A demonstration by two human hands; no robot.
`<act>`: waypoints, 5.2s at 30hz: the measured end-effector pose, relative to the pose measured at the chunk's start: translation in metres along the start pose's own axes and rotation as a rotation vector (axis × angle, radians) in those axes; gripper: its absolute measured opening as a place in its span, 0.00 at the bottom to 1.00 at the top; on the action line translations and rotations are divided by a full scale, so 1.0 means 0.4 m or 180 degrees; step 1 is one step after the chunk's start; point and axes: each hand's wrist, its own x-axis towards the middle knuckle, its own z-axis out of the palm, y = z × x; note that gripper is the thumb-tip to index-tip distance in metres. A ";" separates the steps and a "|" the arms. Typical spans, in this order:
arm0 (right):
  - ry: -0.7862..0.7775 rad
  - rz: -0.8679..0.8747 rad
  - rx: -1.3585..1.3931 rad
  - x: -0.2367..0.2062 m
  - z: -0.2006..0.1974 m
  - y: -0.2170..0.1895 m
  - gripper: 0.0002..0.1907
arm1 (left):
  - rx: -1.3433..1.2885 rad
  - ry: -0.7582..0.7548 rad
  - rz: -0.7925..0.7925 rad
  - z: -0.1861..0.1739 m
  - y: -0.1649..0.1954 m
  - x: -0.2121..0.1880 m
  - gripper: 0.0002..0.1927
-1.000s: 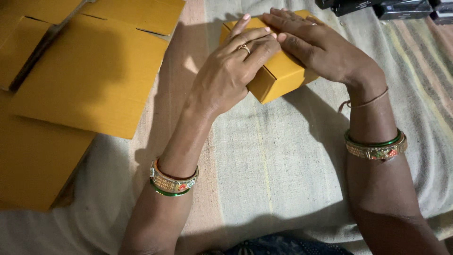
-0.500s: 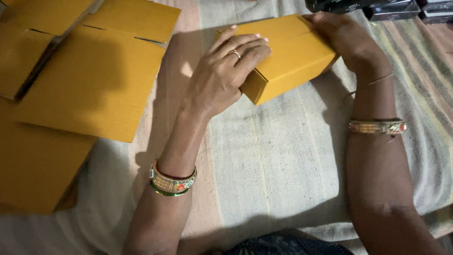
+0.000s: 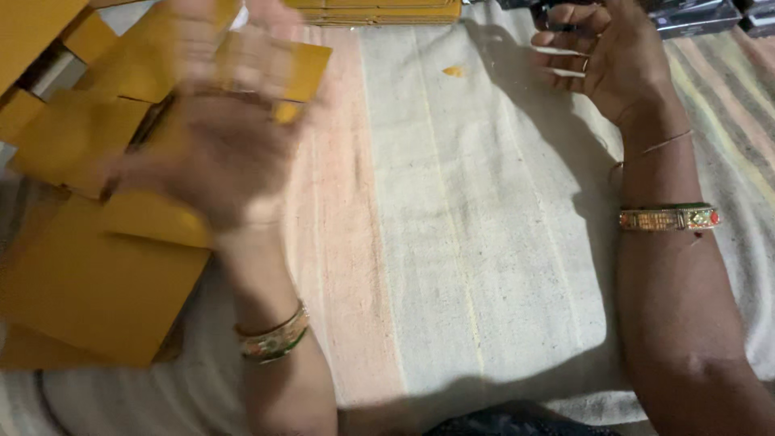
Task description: The person folds flat yellow cardboard blanks into small boxes on a fabric-covered surface. They press the sides to shape the box, tuck the flaps closed, and set the finished box aside, repeating the folding cycle with additional blanks.
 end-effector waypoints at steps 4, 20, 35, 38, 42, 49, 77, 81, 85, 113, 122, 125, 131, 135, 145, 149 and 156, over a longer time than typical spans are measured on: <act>-0.0067 0.0351 -0.0052 -0.001 0.025 -0.008 0.25 | 0.0480 0.1832 -0.0844 -0.018 -0.192 0.002 0.34; 0.0107 0.0379 -0.0686 -0.018 0.073 -0.026 0.16 | -0.0127 0.3763 0.1008 -0.187 -0.302 -0.024 0.34; -0.0379 0.0213 0.1214 -0.021 0.042 -0.030 0.23 | 0.2425 0.1237 -0.0218 0.082 -0.397 -0.032 0.15; -0.0682 -0.0617 0.1109 -0.013 -0.011 0.012 0.06 | 0.2364 0.1266 -0.0366 0.087 -0.391 -0.016 0.19; -0.0682 -0.0995 0.1280 -0.002 -0.059 0.043 0.06 | 0.2461 0.1690 0.0558 0.073 -0.340 0.014 0.25; -0.0068 -0.1227 0.1214 0.025 -0.103 0.083 0.08 | 0.2667 0.2016 0.1077 0.012 -0.286 0.015 0.18; 0.0151 -0.1504 -0.1019 -0.013 -0.154 0.224 0.21 | 0.2912 0.1334 0.0519 -0.119 -0.295 0.021 0.49; 0.0108 -0.1520 -0.0786 -0.013 -0.145 0.180 0.22 | 0.2009 0.1189 -0.0113 -0.210 -0.326 0.045 0.53; 0.0090 -0.1648 -0.0257 -0.016 -0.151 0.095 0.23 | 0.2183 0.0522 -0.0116 -0.235 -0.366 0.032 0.51; -0.0842 -0.1545 -0.1411 -0.028 -0.034 -0.040 0.23 | 0.4575 0.0143 0.0727 0.031 -0.281 0.015 0.32; -0.0513 -0.1150 -0.0543 -0.045 -0.010 -0.063 0.14 | 0.3933 0.0575 0.1028 0.033 -0.284 0.021 0.32; -0.0766 -0.1378 -0.0311 -0.037 -0.023 -0.049 0.10 | 0.3737 0.0626 0.1363 0.022 -0.305 0.021 0.27; -0.0732 -0.1435 -0.0468 -0.033 -0.047 -0.024 0.07 | 0.3421 0.1652 0.0528 0.018 -0.308 0.011 0.12; -0.0678 -0.1266 -0.0506 -0.044 -0.031 -0.041 0.07 | 0.3318 0.1266 0.1133 0.019 -0.295 0.008 0.19; -0.1112 -0.1183 -0.0619 -0.067 0.009 -0.124 0.16 | 0.2598 0.1190 0.0337 -0.002 -0.297 0.014 0.21; -0.1135 -0.1174 -0.0729 -0.065 0.004 -0.122 0.14 | 0.2716 0.1255 0.0278 -0.012 -0.300 0.017 0.13; -0.1052 -0.1172 -0.1116 -0.067 -0.002 -0.121 0.11 | 0.2511 0.1581 0.0046 -0.021 -0.298 0.018 0.08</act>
